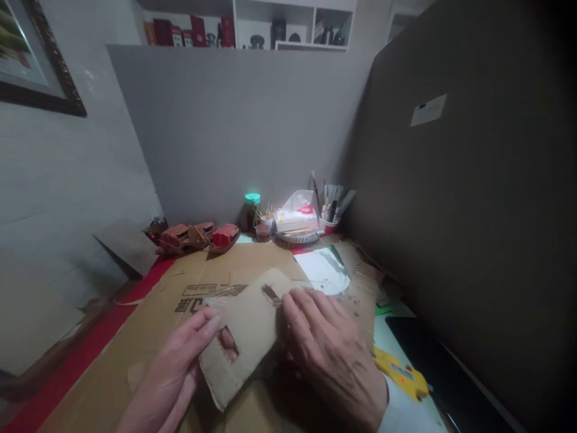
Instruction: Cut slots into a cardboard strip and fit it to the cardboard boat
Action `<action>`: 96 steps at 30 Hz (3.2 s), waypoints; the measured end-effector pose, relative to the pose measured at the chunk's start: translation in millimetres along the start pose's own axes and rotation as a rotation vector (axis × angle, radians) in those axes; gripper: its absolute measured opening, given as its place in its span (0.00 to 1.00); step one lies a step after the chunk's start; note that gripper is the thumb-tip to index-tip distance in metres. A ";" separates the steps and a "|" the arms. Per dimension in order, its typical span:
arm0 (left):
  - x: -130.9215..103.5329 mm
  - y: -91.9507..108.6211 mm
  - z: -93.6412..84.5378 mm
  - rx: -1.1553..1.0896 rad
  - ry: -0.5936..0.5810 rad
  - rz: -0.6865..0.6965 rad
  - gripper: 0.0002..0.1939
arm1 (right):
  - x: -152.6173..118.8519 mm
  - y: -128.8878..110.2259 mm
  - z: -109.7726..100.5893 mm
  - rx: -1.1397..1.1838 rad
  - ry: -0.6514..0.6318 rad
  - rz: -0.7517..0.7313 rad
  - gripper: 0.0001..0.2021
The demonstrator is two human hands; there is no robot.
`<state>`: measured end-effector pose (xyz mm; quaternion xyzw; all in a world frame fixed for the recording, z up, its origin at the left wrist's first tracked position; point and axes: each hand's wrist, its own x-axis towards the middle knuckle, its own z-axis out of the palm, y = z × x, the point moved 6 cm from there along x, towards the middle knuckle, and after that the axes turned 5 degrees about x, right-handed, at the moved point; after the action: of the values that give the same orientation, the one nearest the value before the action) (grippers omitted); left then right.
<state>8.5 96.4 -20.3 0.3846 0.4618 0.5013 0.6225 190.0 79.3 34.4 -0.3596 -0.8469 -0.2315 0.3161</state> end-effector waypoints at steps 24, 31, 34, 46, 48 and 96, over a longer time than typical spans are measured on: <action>2.0 -2.7 7.2 0.191 -0.001 0.077 0.14 | -2.6 10.8 23.6 0.590 -0.291 0.396 0.19; 16.7 -6.3 6.0 0.258 -0.042 0.105 0.16 | -1.8 21.0 40.5 0.682 -0.300 0.367 0.22; 8.6 -4.7 15.7 0.179 -0.094 0.086 0.19 | -1.1 19.3 34.8 0.713 -0.243 0.345 0.21; -8.7 -3.9 11.5 -0.102 0.009 -0.027 0.12 | 4.5 24.1 19.3 1.224 -0.188 0.775 0.08; -9.1 -5.9 14.9 -0.144 -0.028 -0.040 0.13 | 8.4 8.9 25.8 1.495 -0.279 0.791 0.10; -18.9 0.3 9.9 0.014 0.187 -0.007 0.26 | -12.6 2.3 34.1 1.630 -0.210 1.103 0.10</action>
<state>16.6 77.7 -13.7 0.3389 0.5229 0.5295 0.5757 186.0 96.1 2.3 -0.3947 -0.4849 0.6350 0.4538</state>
